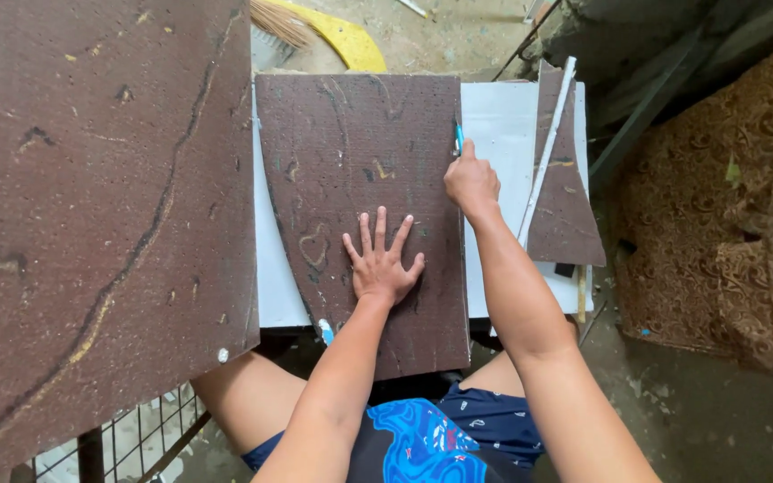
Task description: Using a utility knife to cut a piece of textured brown board or foam on a workshop floor.
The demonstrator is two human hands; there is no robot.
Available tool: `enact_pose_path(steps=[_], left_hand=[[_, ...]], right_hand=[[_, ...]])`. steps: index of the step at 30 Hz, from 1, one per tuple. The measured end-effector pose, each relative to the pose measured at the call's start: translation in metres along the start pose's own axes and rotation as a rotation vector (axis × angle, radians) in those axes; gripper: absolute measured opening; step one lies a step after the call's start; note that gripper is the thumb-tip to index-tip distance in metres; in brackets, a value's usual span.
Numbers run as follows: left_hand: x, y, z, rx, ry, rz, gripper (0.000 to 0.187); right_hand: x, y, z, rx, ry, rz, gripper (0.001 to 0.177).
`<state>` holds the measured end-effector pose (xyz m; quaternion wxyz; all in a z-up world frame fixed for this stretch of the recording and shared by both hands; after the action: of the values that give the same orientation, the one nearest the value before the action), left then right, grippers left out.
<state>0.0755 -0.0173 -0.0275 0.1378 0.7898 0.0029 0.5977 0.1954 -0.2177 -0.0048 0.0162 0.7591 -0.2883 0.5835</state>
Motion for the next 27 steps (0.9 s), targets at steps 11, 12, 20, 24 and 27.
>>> enact_pose_path(steps=[11,12,20,24,27], left_hand=[[-0.001,0.0,0.0,0.003,0.004,0.005,0.075],[-0.002,0.0,0.0,0.004,0.007,0.003,0.075],[0.006,0.001,-0.002,-0.001,0.031,0.016,0.074],[0.003,0.001,-0.003,-0.003,0.052,0.024,0.075],[0.0,0.001,-0.003,-0.005,0.061,0.033,0.074]], right_hand=[[-0.007,0.022,-0.089,0.002,-0.011,0.003,0.04],[-0.006,0.022,-0.1,0.004,-0.013,0.009,0.039],[-0.022,0.05,-0.173,-0.056,-0.091,0.017,0.046],[-0.024,0.06,-0.202,-0.096,-0.118,0.077,0.049],[-0.032,0.074,-0.218,-0.122,-0.143,0.061,0.051]])
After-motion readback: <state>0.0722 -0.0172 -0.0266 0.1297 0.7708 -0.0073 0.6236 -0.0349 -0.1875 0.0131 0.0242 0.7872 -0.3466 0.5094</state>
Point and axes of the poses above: each hand's wrist, its own z-axis towards the middle knuckle, its own x-axis out of the back of the hand, y = z × x, the point moved 8 cm from there along z, towards the middle knuckle, and after that the axes turned 3 degrees about y, right-handed, at the moved point
